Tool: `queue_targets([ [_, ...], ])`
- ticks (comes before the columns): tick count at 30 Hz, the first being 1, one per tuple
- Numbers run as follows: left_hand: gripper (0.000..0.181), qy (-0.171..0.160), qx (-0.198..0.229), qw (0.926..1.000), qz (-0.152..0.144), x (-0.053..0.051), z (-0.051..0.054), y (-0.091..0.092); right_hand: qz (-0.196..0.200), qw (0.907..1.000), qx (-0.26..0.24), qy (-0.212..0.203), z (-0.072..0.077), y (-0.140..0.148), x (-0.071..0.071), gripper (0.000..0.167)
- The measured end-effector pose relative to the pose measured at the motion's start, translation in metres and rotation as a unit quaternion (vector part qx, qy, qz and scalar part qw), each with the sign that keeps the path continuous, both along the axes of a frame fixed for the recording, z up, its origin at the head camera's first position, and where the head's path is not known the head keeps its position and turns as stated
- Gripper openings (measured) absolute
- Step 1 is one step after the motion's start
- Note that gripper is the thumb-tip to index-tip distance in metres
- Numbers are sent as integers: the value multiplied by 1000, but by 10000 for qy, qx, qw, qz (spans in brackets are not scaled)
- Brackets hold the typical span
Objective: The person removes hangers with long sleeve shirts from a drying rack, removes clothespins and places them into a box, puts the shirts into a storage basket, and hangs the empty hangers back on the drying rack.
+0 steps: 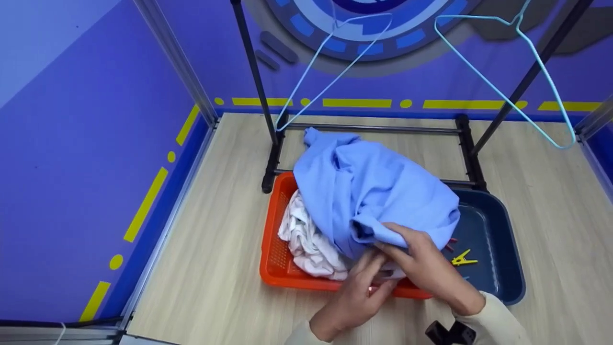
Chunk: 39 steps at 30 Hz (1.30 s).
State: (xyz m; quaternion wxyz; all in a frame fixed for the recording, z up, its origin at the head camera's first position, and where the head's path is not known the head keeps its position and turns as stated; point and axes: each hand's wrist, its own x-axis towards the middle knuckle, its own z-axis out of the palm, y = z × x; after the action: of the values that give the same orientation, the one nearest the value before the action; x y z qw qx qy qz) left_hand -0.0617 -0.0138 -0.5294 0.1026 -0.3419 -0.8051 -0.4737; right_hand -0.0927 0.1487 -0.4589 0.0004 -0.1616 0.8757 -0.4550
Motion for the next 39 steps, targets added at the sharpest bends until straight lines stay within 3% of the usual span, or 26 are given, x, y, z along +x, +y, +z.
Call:
queue_targets([
  [3, 37, 183, 514, 9985, -82, -7, 2, -7, 47, 9995, -185, 241, 1, 7, -3, 10],
  [5, 29, 224, 970, 9950, 80, -13, 3, -15, -21, 9988, -381, 305, 2, 12, -3, 6],
  [8, 38, -228, 1360, 9892, 497, -21, 7, -28, 29, 9974, -662, 292, 6, 18, -1, 10],
  [10, 59, -590, 1112, 9887, 816, -26, 9, -36, 326, 9954, -832, 337, 8, 21, 2, 14],
  [13, 93, -824, 159, 9908, 1062, -33, 12, -40, 1149, 9862, -1032, 593, 11, 20, 7, 18],
  [14, 96, -695, -162, 9913, 1103, -34, 12, -38, 1499, 9802, -1134, 621, 12, 18, 8, 19],
  [16, 86, -306, -551, 9916, 1127, -37, 10, -33, 2163, 9660, -1245, 671, 16, 14, 12, 21],
  [18, 65, 358, -696, 9904, 1143, -39, 7, -26, 2746, 9486, -1377, 755, 19, 7, 16, 24],
  [20, 44, 1147, -780, 9825, 1246, -41, 5, -17, 3095, 9369, -1480, 674, 24, 2, 21, 26],
  [21, 39, 1371, -757, 9801, 1216, -41, 6, -15, 3173, 9336, -1539, 628, 27, 1, 23, 28],
  [23, 23, 1783, -672, 9748, 1162, -40, 8, -12, 3107, 9328, -1719, 622, 32, 4, 26, 31],
  [25, 13, 1860, -402, 9748, 1163, -39, 12, -15, 2749, 9369, -2054, 666, 35, 12, 28, 33],
  [27, 21, 1501, 16, 9818, 1165, -38, 16, -20, 2100, 9442, -2427, 744, 35, 21, 27, 34],
  [29, 32, 1243, 429, 9799, 1502, -38, 17, -25, 1371, 9507, -2641, 876, 32, 29, 26, 33],
  [31, 37, 840, 812, 9763, 1819, -40, 21, -29, 945, 9540, -2770, 653, 27, 36, 24, 33],
  [33, 39, 572, 1072, 9706, 2077, -42, 26, -33, 907, 9583, -2676, 427, 21, 41, 20, 35],
  [35, 37, 541, 1150, 9659, 2254, -45, 31, -35, 1170, 9608, -2505, 191, 14, 45, 17, 45],
  [39, 28, 762, 694, 9614, 2551, -52, 38, -35, 1596, 9661, -2029, -73, 3, 56, 14, 66],
])
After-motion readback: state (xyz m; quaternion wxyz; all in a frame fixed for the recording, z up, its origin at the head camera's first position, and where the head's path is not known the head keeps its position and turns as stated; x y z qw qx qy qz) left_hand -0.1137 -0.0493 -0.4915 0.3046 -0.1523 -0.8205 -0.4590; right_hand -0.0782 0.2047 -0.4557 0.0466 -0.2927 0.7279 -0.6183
